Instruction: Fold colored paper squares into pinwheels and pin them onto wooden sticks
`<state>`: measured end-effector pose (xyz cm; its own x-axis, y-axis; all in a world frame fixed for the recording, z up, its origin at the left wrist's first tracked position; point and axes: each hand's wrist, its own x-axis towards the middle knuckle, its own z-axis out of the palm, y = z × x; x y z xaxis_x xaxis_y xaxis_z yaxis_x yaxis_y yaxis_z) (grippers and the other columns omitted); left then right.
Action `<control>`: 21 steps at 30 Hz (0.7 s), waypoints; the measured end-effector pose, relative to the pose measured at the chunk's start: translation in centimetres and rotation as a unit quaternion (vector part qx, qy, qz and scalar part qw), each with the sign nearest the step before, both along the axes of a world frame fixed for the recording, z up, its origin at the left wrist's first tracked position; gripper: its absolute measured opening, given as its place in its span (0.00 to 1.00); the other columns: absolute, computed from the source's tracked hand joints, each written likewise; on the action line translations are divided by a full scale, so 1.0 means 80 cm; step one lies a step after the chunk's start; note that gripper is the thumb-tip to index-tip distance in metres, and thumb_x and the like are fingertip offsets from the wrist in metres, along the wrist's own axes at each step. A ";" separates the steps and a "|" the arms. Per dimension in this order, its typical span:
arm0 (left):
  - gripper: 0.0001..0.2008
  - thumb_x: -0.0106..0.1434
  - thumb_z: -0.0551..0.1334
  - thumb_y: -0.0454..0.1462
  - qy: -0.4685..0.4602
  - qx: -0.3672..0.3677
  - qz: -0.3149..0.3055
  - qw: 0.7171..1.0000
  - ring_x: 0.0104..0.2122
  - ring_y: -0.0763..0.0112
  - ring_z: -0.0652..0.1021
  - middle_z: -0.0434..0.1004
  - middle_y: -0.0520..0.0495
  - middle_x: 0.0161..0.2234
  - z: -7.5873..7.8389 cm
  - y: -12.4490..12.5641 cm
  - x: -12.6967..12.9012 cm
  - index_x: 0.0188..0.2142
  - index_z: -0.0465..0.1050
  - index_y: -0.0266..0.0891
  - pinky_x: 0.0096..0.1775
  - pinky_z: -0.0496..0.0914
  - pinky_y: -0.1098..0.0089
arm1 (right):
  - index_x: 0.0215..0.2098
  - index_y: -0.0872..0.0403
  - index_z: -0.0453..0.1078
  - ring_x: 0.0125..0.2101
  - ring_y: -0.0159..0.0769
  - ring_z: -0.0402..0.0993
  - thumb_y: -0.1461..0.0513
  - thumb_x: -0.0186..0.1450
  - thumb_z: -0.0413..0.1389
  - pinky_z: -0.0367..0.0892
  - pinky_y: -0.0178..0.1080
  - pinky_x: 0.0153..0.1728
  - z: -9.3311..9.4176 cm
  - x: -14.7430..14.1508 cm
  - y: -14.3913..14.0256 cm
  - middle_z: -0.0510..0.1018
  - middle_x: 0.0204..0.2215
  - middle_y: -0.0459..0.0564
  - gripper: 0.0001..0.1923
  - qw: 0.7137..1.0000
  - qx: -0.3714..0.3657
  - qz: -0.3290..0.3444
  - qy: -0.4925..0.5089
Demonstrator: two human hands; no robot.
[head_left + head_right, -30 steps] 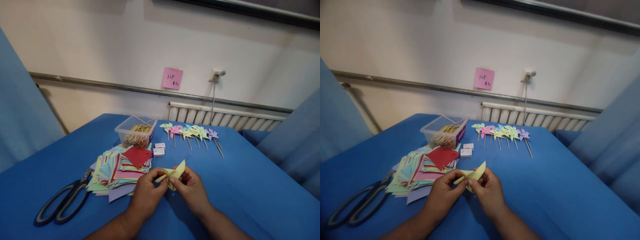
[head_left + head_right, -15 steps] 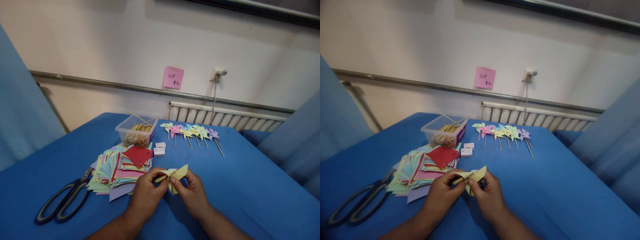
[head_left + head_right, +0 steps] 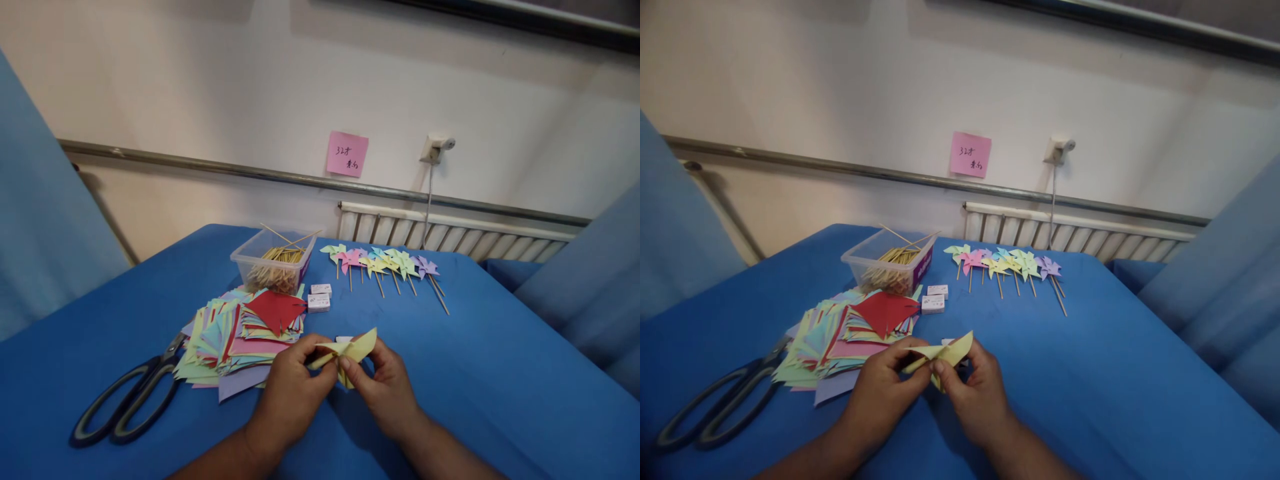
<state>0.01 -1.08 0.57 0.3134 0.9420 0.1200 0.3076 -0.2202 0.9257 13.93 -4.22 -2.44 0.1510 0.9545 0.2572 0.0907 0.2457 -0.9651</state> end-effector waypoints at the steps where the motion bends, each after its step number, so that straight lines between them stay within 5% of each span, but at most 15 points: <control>1: 0.03 0.53 0.59 0.33 0.006 0.002 0.001 1.000 0.27 0.71 0.73 0.74 0.54 0.25 0.000 0.000 0.000 0.29 0.71 0.39 0.30 0.66 0.73 | 0.38 0.56 0.70 0.34 0.37 0.72 0.61 0.58 0.58 0.66 0.37 0.35 -0.001 0.000 0.000 0.78 0.34 0.51 0.11 1.000 0.000 0.000 -0.002; 21: 0.05 0.53 0.58 0.32 0.014 0.000 -0.003 1.000 0.26 0.72 0.71 0.72 0.54 0.24 0.003 0.001 -0.001 0.28 0.71 0.40 0.29 0.64 0.74 | 0.37 0.55 0.67 0.31 0.35 0.70 0.61 0.59 0.56 0.66 0.36 0.34 -0.002 0.003 -0.002 0.75 0.30 0.48 0.09 0.998 0.001 -0.019 -0.057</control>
